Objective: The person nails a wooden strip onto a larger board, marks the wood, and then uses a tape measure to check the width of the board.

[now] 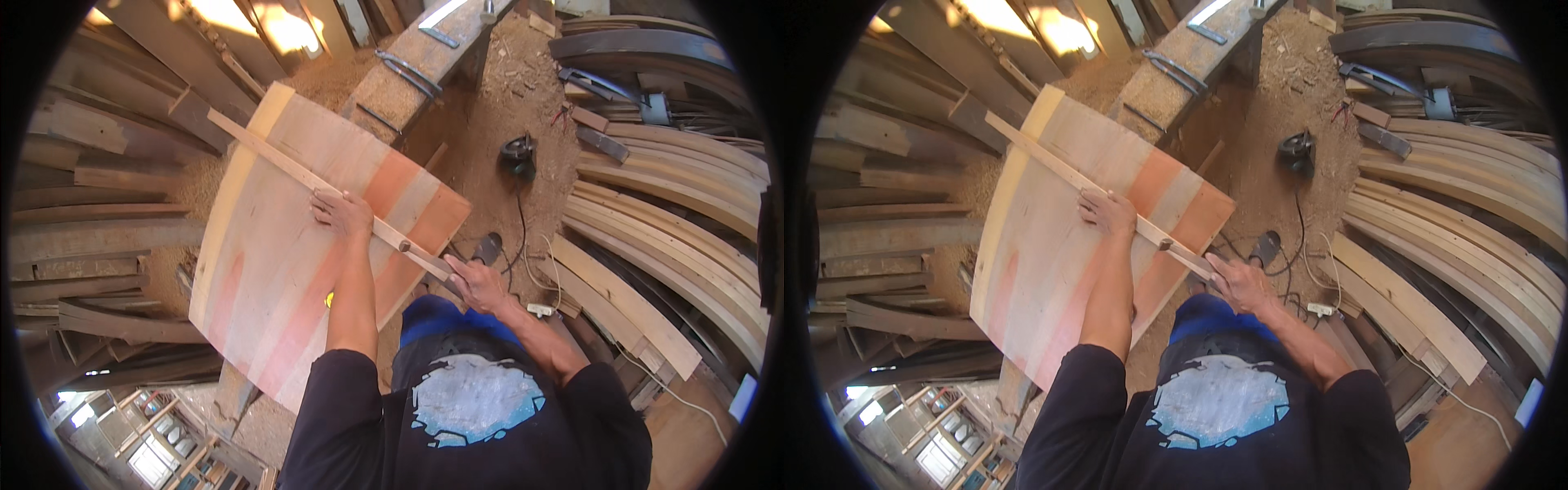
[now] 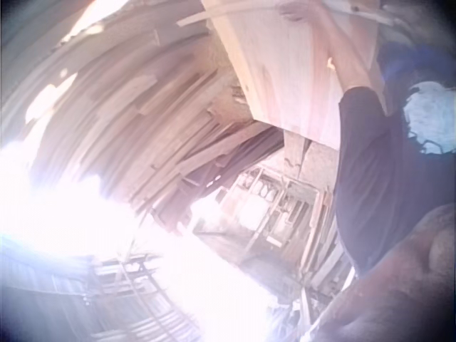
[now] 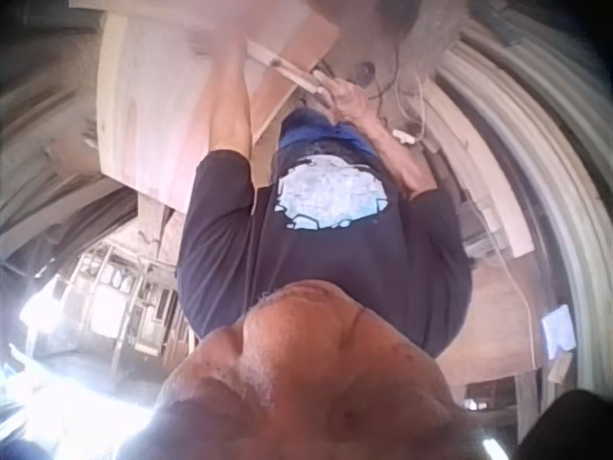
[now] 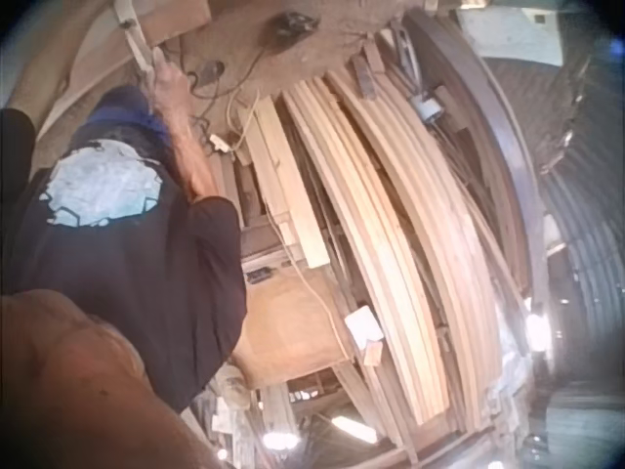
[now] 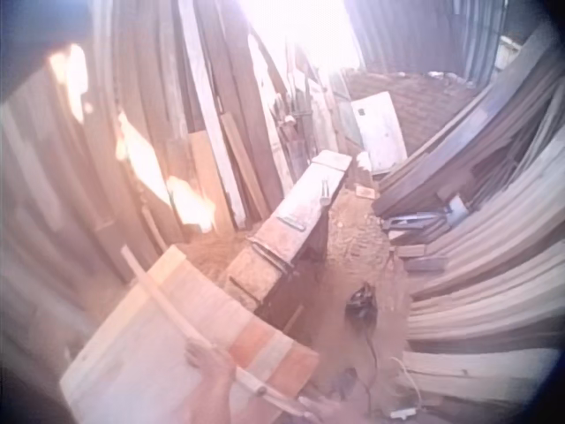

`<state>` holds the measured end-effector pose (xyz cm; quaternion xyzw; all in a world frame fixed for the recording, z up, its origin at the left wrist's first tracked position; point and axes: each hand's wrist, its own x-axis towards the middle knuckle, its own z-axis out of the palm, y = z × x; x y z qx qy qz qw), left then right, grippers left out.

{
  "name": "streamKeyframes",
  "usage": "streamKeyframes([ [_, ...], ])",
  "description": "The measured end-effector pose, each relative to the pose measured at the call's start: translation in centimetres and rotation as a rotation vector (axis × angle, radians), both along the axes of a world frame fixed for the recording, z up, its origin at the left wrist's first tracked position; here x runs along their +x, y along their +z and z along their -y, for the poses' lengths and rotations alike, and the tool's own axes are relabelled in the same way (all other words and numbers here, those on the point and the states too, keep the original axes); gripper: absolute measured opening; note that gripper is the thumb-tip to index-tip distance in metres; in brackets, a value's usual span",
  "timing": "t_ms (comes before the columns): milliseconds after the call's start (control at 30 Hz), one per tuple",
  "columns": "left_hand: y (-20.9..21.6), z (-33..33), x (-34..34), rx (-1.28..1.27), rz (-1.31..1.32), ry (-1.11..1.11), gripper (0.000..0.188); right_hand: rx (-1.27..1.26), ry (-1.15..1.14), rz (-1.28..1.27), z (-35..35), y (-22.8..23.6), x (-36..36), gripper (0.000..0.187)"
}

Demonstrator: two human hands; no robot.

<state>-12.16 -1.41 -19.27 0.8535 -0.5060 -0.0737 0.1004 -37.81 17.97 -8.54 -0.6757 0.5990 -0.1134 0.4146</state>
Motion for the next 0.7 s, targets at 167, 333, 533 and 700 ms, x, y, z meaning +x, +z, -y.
streamKeyframes([
  [167,-0.3,-0.2,0.6,0.131,0.089,0.028,0.084,-0.252,-0.334,0.246,-3.6,1.1,1.6,0.047],
  [333,-1.1,-1.7,2.3,0.086,-0.1,-0.254,0.092,-0.152,-0.505,0.14,-8.4,2.8,0.6,0.048],
  [533,-1.5,-3.4,9.6,-0.078,-0.273,-0.589,0.1,-0.24,-0.308,-0.059,-9.1,3.6,4.6,0.049],
  [700,-1.9,-4.0,10.5,-0.059,-0.236,-0.509,0.094,-0.152,-0.232,-0.108,-7.2,1.1,8.9,0.044],
])
